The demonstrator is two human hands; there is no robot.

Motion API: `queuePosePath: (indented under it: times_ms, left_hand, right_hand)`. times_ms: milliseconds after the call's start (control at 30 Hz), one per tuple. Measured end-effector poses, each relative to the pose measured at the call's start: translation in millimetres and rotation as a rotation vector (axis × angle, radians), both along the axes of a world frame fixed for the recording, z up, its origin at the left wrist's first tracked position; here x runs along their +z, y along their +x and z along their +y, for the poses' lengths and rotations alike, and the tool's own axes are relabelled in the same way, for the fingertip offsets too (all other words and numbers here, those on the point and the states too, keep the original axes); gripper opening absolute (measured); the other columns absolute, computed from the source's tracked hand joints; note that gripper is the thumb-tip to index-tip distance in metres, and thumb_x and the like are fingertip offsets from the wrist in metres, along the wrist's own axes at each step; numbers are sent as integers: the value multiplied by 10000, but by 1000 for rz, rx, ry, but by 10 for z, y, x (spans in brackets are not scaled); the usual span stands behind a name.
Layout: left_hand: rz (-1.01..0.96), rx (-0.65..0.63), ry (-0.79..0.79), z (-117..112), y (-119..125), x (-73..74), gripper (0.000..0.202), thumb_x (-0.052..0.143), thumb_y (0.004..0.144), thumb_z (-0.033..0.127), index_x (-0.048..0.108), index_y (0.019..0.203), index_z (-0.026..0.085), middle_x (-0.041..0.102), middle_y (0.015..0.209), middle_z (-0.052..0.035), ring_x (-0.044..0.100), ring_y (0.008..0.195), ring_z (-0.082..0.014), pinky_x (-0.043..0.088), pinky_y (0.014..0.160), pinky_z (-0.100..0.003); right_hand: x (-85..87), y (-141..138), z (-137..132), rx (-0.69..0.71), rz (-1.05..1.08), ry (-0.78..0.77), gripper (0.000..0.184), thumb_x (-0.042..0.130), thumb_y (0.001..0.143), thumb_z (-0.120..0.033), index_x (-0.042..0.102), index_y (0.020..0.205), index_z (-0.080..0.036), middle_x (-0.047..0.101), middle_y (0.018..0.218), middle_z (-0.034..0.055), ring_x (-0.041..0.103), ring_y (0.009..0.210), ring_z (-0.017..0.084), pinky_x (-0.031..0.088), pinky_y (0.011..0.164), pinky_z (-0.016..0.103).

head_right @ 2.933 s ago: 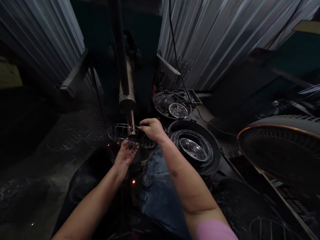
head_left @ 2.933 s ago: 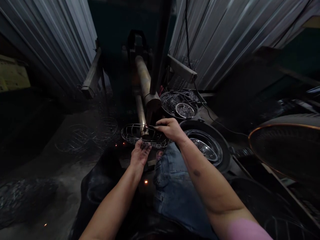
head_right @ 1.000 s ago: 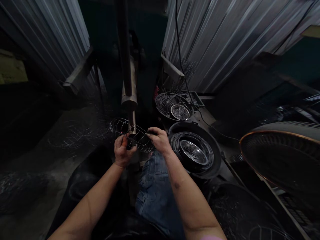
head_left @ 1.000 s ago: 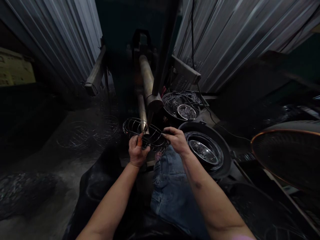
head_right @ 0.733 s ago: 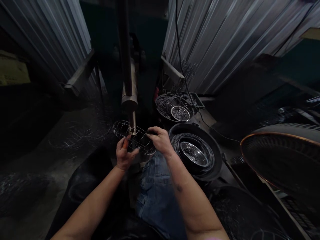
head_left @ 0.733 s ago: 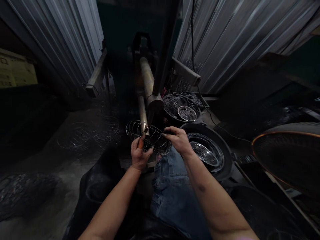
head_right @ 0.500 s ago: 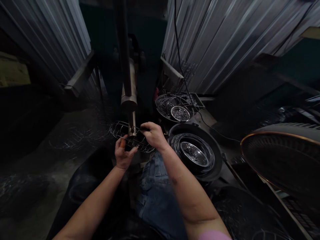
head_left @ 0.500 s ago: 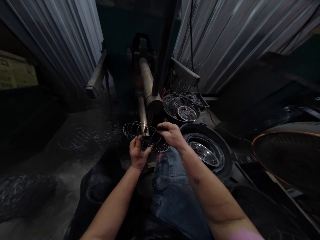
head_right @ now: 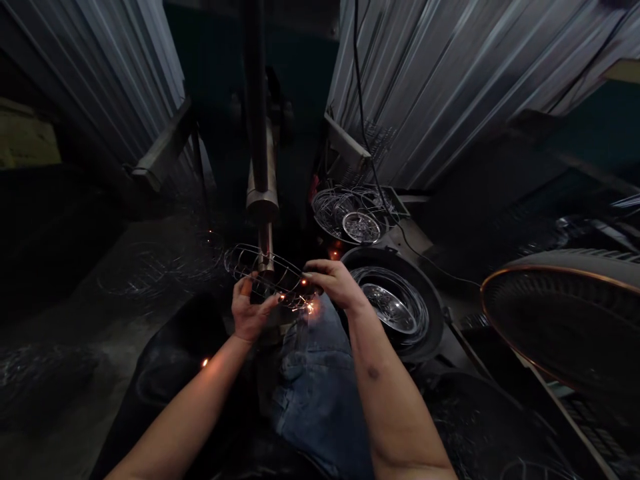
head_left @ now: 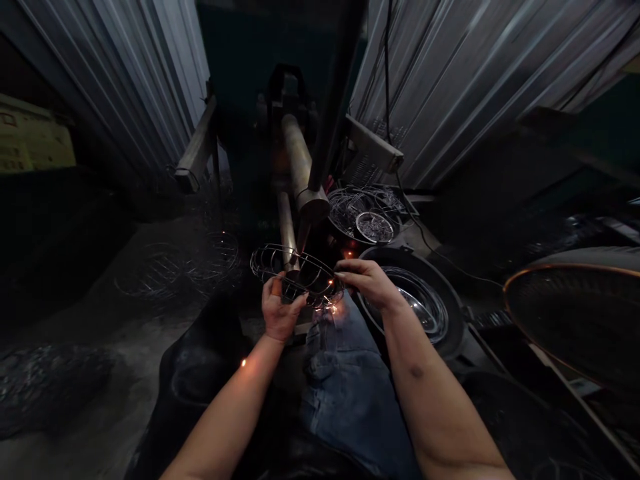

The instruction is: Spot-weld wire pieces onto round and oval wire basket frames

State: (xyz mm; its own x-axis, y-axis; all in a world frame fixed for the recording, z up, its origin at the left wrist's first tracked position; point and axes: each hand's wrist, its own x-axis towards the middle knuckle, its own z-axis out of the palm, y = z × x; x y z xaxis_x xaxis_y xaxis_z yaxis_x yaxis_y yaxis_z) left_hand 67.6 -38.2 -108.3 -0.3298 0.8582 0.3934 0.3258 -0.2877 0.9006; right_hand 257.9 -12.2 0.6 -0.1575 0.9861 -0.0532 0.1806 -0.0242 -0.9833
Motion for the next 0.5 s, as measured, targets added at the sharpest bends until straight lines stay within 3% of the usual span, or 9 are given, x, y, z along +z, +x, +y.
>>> queuePosePath:
  times_ms: [133, 333, 500]
  left_hand:
    - [-129, -8, -35, -5, 7, -2, 602, 817, 616, 353, 608, 1162, 207, 511, 1183, -91, 575, 1074, -246, 456, 985, -391]
    - [-256, 34, -53, 75, 23, 52, 600, 826, 604, 351, 609, 1143, 202, 520, 1158, -84, 591, 1028, -220, 501, 914, -357]
    - [-244, 50, -70, 91, 26, 37, 608, 831, 587, 384, 622, 1124, 190, 540, 1114, -85, 592, 982, -214, 521, 850, -349]
  right_hand:
    - [-29, -80, -12, -80, 18, 49, 277, 757, 599, -354, 729, 793, -158, 612, 603, -10, 491, 509, 111, 407, 521, 263]
    - [77, -335, 195, -85, -111, 239, 179, 687, 643, -319, 740, 747, -183, 691, 754, 30, 615, 741, 190, 465, 696, 301]
    - [97, -364, 257, -97, -150, 231, 156, 674, 638, -314, 717, 701, -178, 652, 687, 12, 590, 711, 176, 442, 648, 274]
